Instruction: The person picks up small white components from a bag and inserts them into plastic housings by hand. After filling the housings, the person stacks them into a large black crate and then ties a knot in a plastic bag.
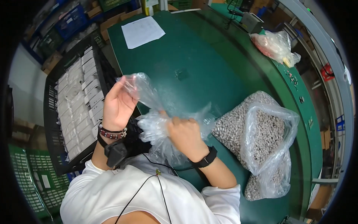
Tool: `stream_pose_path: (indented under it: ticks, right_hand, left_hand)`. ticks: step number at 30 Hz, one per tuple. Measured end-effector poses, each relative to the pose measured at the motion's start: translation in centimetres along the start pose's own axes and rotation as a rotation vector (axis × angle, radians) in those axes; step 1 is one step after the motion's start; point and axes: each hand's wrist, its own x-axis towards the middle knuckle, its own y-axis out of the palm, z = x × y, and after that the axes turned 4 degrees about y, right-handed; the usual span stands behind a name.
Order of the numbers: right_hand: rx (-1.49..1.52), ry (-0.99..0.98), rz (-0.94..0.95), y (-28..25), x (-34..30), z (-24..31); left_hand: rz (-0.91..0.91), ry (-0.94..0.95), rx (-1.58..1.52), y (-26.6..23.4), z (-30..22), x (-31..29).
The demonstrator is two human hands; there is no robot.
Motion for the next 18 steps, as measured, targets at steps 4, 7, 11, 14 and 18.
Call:
stream_pose_path:
  ticks: [4,7,11,14,18]
  right_hand:
    - [0.283,0.087,0.256,-4.4,0.0,0.6]
    - [0.684,-0.043,0.312,-5.6,0.5,1.2]
    - [1.365,0.122,0.415,-4.0,3.9,0.3]
    - [1.452,0.149,-0.026,-3.1,4.3,-0.6]
    - [1.815,0.304,-0.585,-1.4,5.6,-0.7]
  left_hand:
    - [0.014,0.299,0.432,-0.8,0.1,0.5]
    - [0.108,0.452,0.67,1.0,1.2,0.4]
    - [0.289,0.619,0.818,2.6,1.5,-0.7]
    - [0.421,0.692,0.841,2.6,1.6,-1.7]
    - [0.495,0.752,1.169,2.6,2.2,-3.2]
